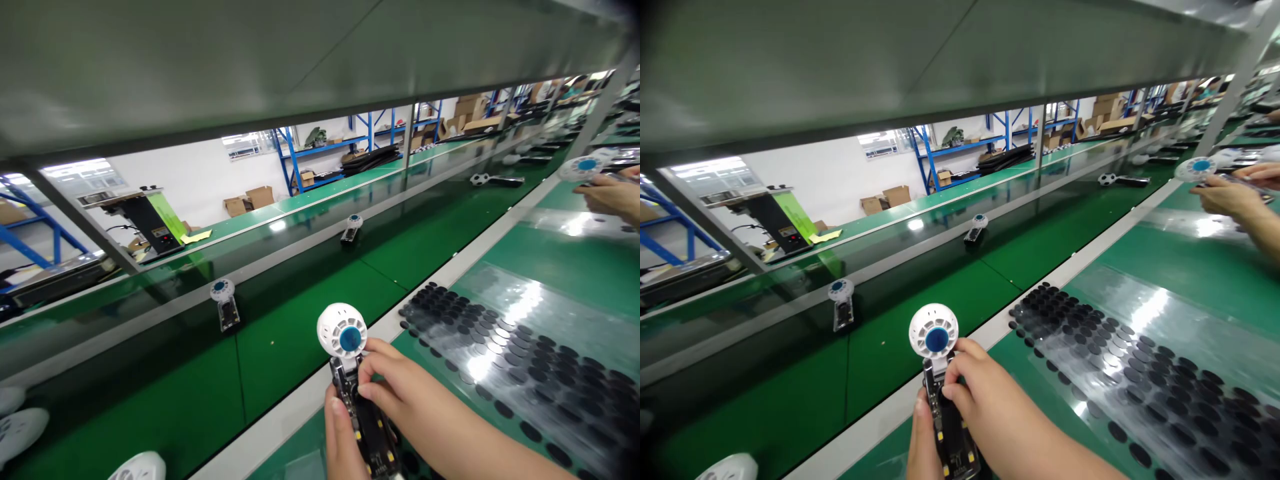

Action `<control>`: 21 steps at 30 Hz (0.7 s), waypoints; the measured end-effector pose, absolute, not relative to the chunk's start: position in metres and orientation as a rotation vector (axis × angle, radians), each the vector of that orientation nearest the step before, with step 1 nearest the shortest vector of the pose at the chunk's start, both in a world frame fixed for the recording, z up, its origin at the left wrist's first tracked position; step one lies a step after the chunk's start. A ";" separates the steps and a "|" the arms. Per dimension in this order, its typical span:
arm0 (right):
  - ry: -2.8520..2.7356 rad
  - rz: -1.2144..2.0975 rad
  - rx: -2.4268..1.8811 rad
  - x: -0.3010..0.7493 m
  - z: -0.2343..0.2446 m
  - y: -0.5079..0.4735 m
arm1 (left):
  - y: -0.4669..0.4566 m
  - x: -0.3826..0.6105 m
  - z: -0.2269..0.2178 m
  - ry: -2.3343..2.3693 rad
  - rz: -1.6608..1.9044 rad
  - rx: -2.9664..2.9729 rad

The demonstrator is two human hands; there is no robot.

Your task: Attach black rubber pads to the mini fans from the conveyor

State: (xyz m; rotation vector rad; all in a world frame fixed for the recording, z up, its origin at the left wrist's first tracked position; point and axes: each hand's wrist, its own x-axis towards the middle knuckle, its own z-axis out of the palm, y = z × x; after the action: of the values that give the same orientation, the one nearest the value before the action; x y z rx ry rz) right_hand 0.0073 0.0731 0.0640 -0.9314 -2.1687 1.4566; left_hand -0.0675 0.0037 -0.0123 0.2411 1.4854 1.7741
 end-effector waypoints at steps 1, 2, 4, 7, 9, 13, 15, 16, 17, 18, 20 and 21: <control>-2.165 1.454 -0.936 0.007 0.064 0.073 | 0.004 -0.068 -0.014 1.501 1.778 0.234; -2.162 1.455 -0.941 0.007 0.064 0.072 | 0.004 -0.068 -0.017 1.512 1.785 0.221; -2.162 1.453 -0.942 0.007 0.063 0.072 | 0.005 -0.069 -0.022 1.511 1.795 0.213; -2.180 1.435 -0.938 0.008 0.063 0.072 | 0.004 -0.069 -0.027 1.475 1.815 0.255; -2.191 1.414 -0.949 0.008 0.063 0.071 | 0.003 -0.069 -0.027 1.489 1.809 0.268; -2.202 1.383 -0.973 0.007 0.058 0.069 | 0.002 -0.070 -0.026 1.516 1.794 0.245; -2.193 1.357 -0.961 0.007 0.056 0.068 | 0.002 -0.070 -0.026 1.515 1.779 0.223; -2.187 1.342 -0.952 0.007 0.054 0.068 | 0.002 -0.070 -0.026 1.515 1.768 0.210; -2.183 1.333 -0.943 0.007 0.053 0.068 | 0.002 -0.070 -0.027 1.517 1.757 0.197; -2.182 1.324 -0.937 0.007 0.053 0.068 | 0.002 -0.070 -0.027 1.522 1.749 0.185; -2.180 1.312 -0.934 0.007 0.052 0.068 | 0.002 -0.069 -0.027 1.533 1.751 0.174; -2.177 1.312 -0.932 0.007 0.051 0.068 | 0.002 -0.069 -0.028 1.534 1.759 0.177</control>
State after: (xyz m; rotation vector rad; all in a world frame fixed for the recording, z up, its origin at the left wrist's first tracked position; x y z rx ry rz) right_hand 0.0069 0.0677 0.0512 -0.9320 -2.1770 1.3117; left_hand -0.0692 0.0024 -0.0278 0.1765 1.5340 1.7592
